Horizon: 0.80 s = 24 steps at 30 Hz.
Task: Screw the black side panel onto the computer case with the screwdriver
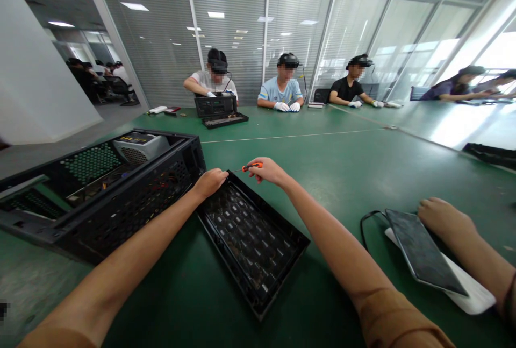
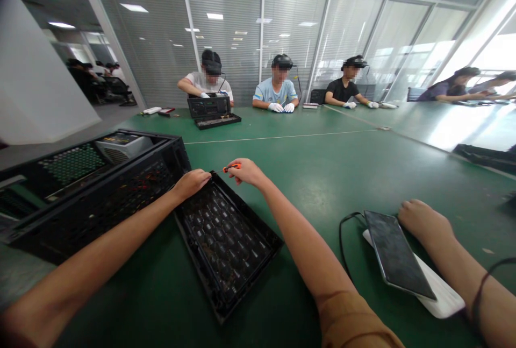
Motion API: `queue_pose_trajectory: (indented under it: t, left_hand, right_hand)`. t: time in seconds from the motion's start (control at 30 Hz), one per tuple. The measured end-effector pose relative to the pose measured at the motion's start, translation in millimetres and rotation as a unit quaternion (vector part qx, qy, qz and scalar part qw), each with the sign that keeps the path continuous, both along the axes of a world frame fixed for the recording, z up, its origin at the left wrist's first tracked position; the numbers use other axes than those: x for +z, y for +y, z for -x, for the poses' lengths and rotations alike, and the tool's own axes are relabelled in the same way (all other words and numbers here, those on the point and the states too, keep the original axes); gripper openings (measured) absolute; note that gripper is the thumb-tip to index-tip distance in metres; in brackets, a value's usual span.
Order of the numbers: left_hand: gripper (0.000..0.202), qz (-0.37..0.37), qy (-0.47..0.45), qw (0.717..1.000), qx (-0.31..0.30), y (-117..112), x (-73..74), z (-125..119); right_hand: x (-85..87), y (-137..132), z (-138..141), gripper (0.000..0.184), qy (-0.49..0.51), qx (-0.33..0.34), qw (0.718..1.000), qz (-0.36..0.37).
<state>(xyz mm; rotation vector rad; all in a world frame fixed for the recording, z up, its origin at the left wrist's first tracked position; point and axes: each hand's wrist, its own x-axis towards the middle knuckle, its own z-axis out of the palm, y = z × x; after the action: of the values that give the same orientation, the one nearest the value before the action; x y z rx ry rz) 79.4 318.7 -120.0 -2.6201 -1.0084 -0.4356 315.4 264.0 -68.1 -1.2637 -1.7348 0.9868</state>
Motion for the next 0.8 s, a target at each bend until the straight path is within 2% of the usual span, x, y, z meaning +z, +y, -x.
queue_pose_trajectory:
  t: [0.13, 0.23, 0.43, 0.67, 0.8]
  left_hand:
    - [0.015, -0.006, -0.011, 1.0, 0.015, 2, 0.7, 0]
    - [0.016, -0.015, -0.016, 0.999, 0.029, 3, 1.9, -1]
    - [0.02, -0.019, -0.016, 0.999, 0.036, 2, 3.6, -4]
    - [0.014, -0.03, 0.007, 0.999, 0.034, -3, 5.1, -4]
    - [0.013, -0.033, 0.011, 0.999, 0.03, -3, 6.8, -5]
  right_hand:
    - [14.0, 5, 8, 0.018, -0.071, -0.032, 0.994, -0.082]
    - [10.4, 4, 14, 0.018, -0.085, -0.056, 0.989, -0.103]
    - [-5.5, 2, 16, 0.017, -0.093, -0.056, 0.99, -0.09]
    - [2.1, 11, 16, 0.016, -0.078, -0.028, 0.995, -0.054]
    - [-1.3, 14, 17, 0.015, -0.062, -0.027, 0.997, -0.04]
